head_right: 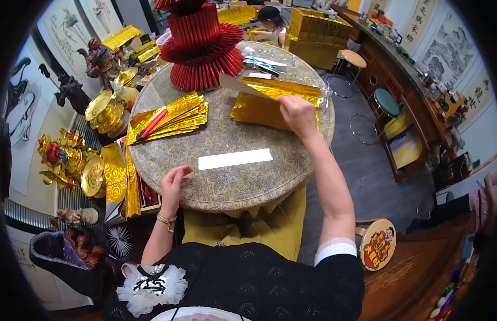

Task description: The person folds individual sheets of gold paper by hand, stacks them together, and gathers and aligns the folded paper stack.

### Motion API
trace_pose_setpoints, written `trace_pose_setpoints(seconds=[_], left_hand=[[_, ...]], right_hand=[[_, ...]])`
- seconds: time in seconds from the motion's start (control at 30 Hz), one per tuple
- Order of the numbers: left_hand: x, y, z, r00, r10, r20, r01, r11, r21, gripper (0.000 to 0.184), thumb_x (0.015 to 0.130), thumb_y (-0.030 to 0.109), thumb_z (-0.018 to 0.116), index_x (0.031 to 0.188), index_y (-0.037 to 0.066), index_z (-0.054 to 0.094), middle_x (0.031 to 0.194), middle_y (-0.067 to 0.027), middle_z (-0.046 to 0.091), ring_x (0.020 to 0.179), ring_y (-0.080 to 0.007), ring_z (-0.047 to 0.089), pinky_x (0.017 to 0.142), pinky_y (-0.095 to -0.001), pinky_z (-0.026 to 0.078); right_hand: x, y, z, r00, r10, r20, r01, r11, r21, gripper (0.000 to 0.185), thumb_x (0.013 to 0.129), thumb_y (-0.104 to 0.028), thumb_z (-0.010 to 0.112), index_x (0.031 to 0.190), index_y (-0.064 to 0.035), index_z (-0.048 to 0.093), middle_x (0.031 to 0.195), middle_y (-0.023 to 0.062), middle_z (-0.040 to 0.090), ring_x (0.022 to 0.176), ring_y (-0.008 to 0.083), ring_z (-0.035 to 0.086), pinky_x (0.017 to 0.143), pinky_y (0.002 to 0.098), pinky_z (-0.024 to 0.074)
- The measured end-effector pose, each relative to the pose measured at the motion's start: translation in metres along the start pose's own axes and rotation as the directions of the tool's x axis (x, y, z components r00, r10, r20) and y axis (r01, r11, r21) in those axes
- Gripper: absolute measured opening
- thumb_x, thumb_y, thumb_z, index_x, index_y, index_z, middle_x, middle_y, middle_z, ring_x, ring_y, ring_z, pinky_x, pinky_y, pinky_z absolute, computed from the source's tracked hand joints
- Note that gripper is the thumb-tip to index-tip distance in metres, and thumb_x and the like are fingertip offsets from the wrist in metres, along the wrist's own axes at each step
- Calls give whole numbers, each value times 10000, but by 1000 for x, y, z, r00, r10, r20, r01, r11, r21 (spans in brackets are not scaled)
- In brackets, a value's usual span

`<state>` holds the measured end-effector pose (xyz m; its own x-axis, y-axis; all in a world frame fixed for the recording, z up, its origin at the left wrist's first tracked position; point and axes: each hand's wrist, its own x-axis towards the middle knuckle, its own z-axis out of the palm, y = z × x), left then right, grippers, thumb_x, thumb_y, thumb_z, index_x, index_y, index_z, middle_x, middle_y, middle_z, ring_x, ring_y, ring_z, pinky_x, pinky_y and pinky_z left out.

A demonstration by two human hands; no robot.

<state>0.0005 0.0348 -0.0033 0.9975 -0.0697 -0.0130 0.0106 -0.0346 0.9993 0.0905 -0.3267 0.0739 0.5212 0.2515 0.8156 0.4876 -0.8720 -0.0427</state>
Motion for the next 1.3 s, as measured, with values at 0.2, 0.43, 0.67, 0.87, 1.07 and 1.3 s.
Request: trace_pose_setpoints(seconds=[0.2, 0.43, 0.67, 0.87, 1.07, 1.3], left_hand=[[44, 9, -7, 899, -199, 390, 400, 736, -547, 603, 874, 488, 465, 1262, 30, 410, 1202, -113, 531, 1086, -213, 535, 880, -338, 457], [66, -11, -4, 987, -73, 143, 89, 990, -112, 323, 840, 123, 594, 1130, -4, 529, 1028, -25, 597, 879, -72, 546, 761, -236, 445], [68, 9, -4, 992, 52, 117, -32, 986, -166, 162, 859, 67, 543, 988, -13, 599, 911, -12, 629, 783, -70, 556, 698, -222, 445], [79, 48, -23, 926, 354, 133, -325, 925, -197, 150, 874, 74, 532, 969, -8, 615, 885, -22, 638, 765, -63, 569, 693, -223, 449], [50, 103, -58, 711, 614, 341, -684, 717, 134, 264, 703, 43, 647, 966, 34, 671, 1021, -136, 638, 1094, -284, 534, 964, -387, 386], [-31, 10, -62, 882, 143, 449, -375, 791, 483, 221, 744, -11, 555, 908, 85, 667, 989, -40, 659, 1101, -247, 543, 1014, -429, 311]], right_hand=[[-54, -100, -11, 916, -367, 164, 294, 890, 348, 69, 674, -66, 553, 737, -84, 531, 662, 44, 569, 614, 193, 589, 538, 317, 486], [-101, -122, -5, 903, -128, 409, -137, 818, 559, 208, 717, -180, 660, 883, -62, 619, 825, 105, 626, 751, 244, 615, 654, 311, 493], [-63, -67, -18, 466, 752, 466, -853, 242, 463, 846, 694, -143, 718, 1364, -20, 216, 1240, 211, 475, 511, 110, 534, 438, 233, 425], [-25, -40, -4, 498, 476, 725, -802, -64, 593, 408, 791, -34, 601, 1184, 24, 508, 1019, 115, 614, 635, 91, 592, 574, 222, 492], [3, -56, -50, 880, 175, 442, -468, 472, 747, 235, 740, 1, 606, 969, 6, 659, 1010, 136, 641, 916, 210, 610, 818, 289, 478], [-109, -71, -33, 717, 104, 689, -520, 739, 429, 268, 676, -5, 624, 903, -125, 697, 981, 3, 664, 896, 190, 508, 838, 285, 424]])
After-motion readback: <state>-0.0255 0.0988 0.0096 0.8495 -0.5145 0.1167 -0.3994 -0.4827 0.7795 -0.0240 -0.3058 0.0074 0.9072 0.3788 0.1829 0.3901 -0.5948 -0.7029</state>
